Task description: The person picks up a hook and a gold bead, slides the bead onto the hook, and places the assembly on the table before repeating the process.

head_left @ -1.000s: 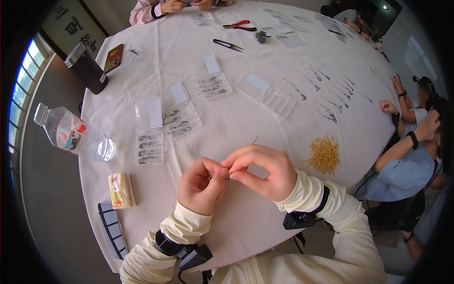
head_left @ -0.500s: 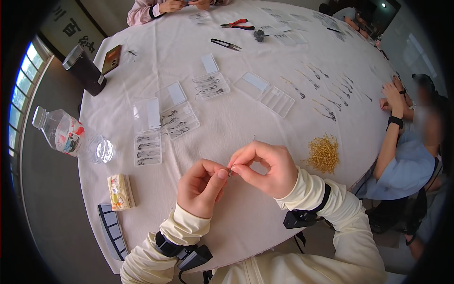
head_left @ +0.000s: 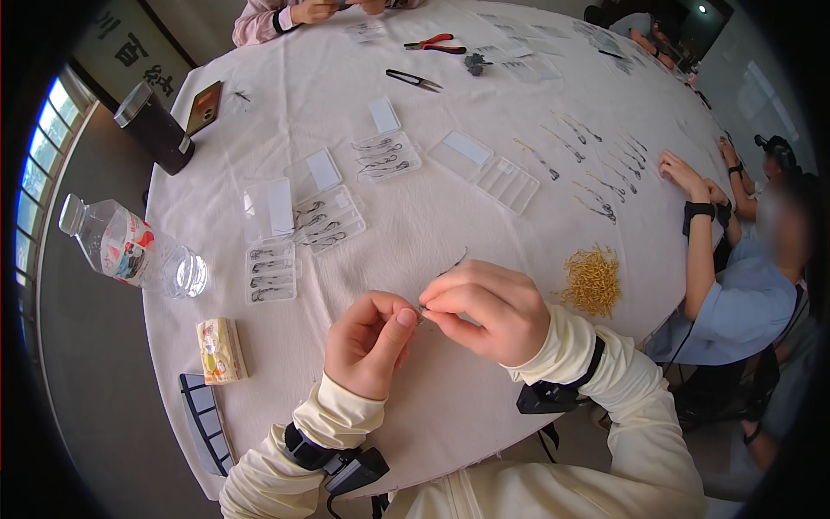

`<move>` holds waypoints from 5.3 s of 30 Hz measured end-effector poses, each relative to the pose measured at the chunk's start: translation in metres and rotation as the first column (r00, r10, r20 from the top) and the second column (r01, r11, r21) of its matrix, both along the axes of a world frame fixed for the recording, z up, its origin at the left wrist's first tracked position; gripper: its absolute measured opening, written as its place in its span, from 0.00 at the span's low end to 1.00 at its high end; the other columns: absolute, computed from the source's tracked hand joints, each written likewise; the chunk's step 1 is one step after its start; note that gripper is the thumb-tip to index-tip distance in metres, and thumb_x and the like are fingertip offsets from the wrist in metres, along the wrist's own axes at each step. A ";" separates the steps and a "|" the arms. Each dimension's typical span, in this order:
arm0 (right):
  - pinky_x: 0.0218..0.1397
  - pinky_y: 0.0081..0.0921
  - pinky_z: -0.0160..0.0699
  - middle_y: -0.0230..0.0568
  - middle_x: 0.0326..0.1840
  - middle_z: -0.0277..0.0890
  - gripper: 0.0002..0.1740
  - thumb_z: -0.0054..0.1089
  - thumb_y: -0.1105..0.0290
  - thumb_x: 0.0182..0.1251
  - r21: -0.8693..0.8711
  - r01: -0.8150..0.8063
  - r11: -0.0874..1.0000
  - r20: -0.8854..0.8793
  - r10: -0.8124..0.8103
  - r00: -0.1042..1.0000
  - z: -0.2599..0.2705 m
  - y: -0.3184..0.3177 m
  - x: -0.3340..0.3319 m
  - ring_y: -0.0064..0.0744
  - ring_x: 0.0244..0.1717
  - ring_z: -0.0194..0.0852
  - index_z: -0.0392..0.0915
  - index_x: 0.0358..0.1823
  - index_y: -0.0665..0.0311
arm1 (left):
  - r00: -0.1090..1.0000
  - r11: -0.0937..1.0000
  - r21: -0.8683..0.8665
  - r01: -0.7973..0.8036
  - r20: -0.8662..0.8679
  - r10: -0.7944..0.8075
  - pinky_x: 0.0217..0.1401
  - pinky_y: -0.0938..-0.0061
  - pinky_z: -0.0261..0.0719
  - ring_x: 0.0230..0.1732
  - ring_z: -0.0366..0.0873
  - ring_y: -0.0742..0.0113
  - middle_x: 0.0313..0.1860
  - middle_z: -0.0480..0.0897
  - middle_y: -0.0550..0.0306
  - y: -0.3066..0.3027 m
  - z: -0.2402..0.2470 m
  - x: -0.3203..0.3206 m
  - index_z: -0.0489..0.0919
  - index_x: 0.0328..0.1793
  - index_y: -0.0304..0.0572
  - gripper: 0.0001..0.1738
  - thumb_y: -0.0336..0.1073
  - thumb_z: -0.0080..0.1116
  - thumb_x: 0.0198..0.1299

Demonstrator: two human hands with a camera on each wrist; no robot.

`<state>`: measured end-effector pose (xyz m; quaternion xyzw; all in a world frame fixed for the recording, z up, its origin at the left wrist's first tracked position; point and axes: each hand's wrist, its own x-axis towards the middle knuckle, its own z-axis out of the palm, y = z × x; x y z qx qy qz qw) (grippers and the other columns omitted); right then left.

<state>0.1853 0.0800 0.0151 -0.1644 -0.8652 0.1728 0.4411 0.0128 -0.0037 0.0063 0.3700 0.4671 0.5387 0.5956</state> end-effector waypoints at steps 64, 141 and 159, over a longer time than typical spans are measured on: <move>0.37 0.21 0.73 0.32 0.36 0.78 0.07 0.63 0.78 0.62 -0.607 -0.237 0.759 0.017 0.310 0.951 0.000 0.014 0.019 0.22 0.33 0.73 0.83 0.41 0.63 | 0.990 0.989 0.075 0.126 -0.072 -0.120 0.37 0.84 0.67 0.33 0.67 0.81 0.34 0.76 0.67 -0.001 0.000 -0.007 0.77 0.45 0.38 0.08 0.36 0.55 0.72; 0.34 0.17 0.73 0.31 0.30 0.80 0.04 0.66 0.74 0.65 -0.754 -0.098 0.650 -0.084 0.053 0.995 0.010 0.002 0.016 0.16 0.29 0.72 0.80 0.37 0.66 | 0.994 0.989 0.099 -0.106 -0.007 0.107 0.29 0.82 0.76 0.28 0.75 0.79 0.32 0.82 0.61 0.001 -0.005 -0.002 0.81 0.42 0.35 0.05 0.30 0.62 0.66; 0.33 0.20 0.70 0.32 0.31 0.76 0.05 0.66 0.79 0.61 -0.571 -0.064 0.819 0.021 0.092 0.995 0.017 0.000 0.012 0.21 0.28 0.68 0.78 0.35 0.64 | 0.989 0.982 0.180 0.047 -0.145 -0.021 0.37 0.84 0.70 0.31 0.72 0.80 0.33 0.81 0.62 0.000 -0.003 -0.002 0.84 0.47 0.34 0.07 0.23 0.62 0.63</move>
